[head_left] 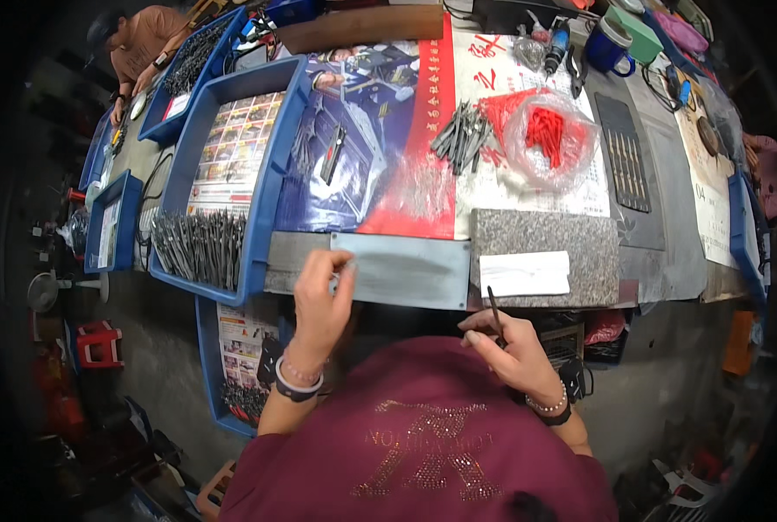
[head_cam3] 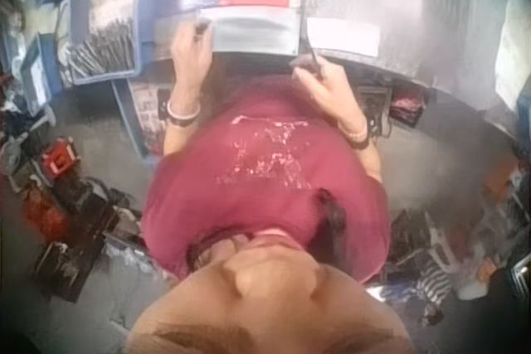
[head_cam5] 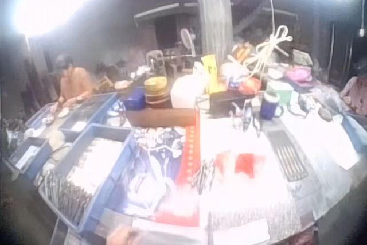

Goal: The person repeatedly picks small red and black components from a table, aligns them, and presses them together using a metal tool. They place the assembled pieces into a blue bin and continue the cycle with additional components.

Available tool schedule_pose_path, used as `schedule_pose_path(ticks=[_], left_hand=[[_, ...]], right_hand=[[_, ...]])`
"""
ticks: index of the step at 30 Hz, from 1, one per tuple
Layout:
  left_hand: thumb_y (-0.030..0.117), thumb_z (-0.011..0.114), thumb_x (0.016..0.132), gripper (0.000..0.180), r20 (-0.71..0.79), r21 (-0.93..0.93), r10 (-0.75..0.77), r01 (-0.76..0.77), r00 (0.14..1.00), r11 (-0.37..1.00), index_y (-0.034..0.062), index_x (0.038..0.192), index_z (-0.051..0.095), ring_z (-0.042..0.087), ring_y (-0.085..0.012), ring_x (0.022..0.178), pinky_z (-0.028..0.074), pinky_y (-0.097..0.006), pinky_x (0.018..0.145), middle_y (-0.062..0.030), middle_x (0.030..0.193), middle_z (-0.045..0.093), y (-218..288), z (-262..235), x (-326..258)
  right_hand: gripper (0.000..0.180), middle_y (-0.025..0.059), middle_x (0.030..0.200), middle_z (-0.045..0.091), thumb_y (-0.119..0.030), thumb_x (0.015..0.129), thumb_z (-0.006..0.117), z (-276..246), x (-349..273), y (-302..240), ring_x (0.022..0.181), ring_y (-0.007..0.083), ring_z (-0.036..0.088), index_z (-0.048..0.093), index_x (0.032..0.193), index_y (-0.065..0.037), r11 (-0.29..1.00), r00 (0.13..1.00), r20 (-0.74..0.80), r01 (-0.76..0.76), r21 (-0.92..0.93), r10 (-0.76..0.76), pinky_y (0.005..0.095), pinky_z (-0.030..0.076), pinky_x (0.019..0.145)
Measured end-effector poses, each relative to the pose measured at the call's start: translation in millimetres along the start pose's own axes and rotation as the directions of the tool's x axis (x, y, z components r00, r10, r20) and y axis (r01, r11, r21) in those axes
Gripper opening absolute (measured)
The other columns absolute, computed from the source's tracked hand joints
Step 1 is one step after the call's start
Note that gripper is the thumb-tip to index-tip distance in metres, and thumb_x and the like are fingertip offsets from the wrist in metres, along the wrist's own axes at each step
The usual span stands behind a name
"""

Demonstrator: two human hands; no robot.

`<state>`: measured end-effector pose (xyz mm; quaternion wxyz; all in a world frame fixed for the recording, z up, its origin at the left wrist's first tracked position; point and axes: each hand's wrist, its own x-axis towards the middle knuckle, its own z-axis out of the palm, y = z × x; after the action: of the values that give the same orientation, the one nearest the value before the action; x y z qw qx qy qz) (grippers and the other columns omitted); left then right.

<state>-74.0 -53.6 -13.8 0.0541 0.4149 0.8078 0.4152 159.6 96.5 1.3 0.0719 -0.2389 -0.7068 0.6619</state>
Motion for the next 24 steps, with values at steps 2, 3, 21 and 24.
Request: schedule_pose_path(ticks=[2, 3, 21, 24], left_hand=[[0.004, 0.060, 0.085, 0.008, 0.209, -0.100, -0.079, 0.102, 0.975, 0.990, -0.0019, 0.090, 0.060, 0.057, -0.0216, 0.070, 0.045, -0.028, 0.064, -0.0116, 0.084, 0.059, 13, -8, -16], [0.004, 0.061, 0.084, 0.007, 0.273, -0.189, -0.110, 0.166, 0.956, 0.968, -0.0015, 0.089, 0.061, 0.056, -0.0190, 0.070, 0.044, -0.026, 0.064, -0.0101, 0.083, 0.059, 17, -11, -16], [0.012, 0.057, 0.079, 0.013, 0.206, 0.017, 0.100, -0.106, 0.973, 0.994, 0.0017, 0.080, 0.065, 0.060, -0.0390, 0.078, 0.048, -0.044, 0.069, -0.0194, 0.080, 0.064, 1, 133, 211], [0.013, 0.060, 0.077, 0.014, 0.324, 0.011, -0.013, 0.010, 0.946, 1.000, 0.0020, 0.081, 0.067, 0.064, -0.0304, 0.069, 0.049, -0.040, 0.063, -0.0178, 0.074, 0.064, -5, 140, 222]], right_hand=[[0.022, 0.0135, 0.082, 0.067, -0.013, 0.088, 0.059, 5, 0, 1, 0.072, 0.0170, 0.066, 0.061, 0.103, 0.004, 0.999, 0.998, 0.051, -0.027, -0.021, 0.028, 0.0271, 0.050, 0.066], [0.023, 0.0133, 0.082, 0.067, -0.014, 0.088, 0.059, 9, 2, 1, 0.071, 0.0170, 0.065, 0.061, 0.104, 0.003, 1.000, 0.998, 0.058, -0.001, -0.027, 0.002, 0.0273, 0.050, 0.065], [0.026, 0.0101, 0.083, 0.068, -0.019, 0.093, 0.054, -22, 19, -5, 0.076, 0.0157, 0.066, 0.059, 0.108, 0.001, 0.997, 0.988, 0.151, -0.024, 0.069, 0.013, 0.0277, 0.051, 0.071], [0.026, 0.0108, 0.082, 0.067, -0.021, 0.094, 0.052, -31, 22, 2, 0.077, 0.0172, 0.065, 0.059, 0.105, 0.001, 0.992, 0.994, 0.097, 0.047, 0.116, -0.058, 0.0296, 0.050, 0.073]])
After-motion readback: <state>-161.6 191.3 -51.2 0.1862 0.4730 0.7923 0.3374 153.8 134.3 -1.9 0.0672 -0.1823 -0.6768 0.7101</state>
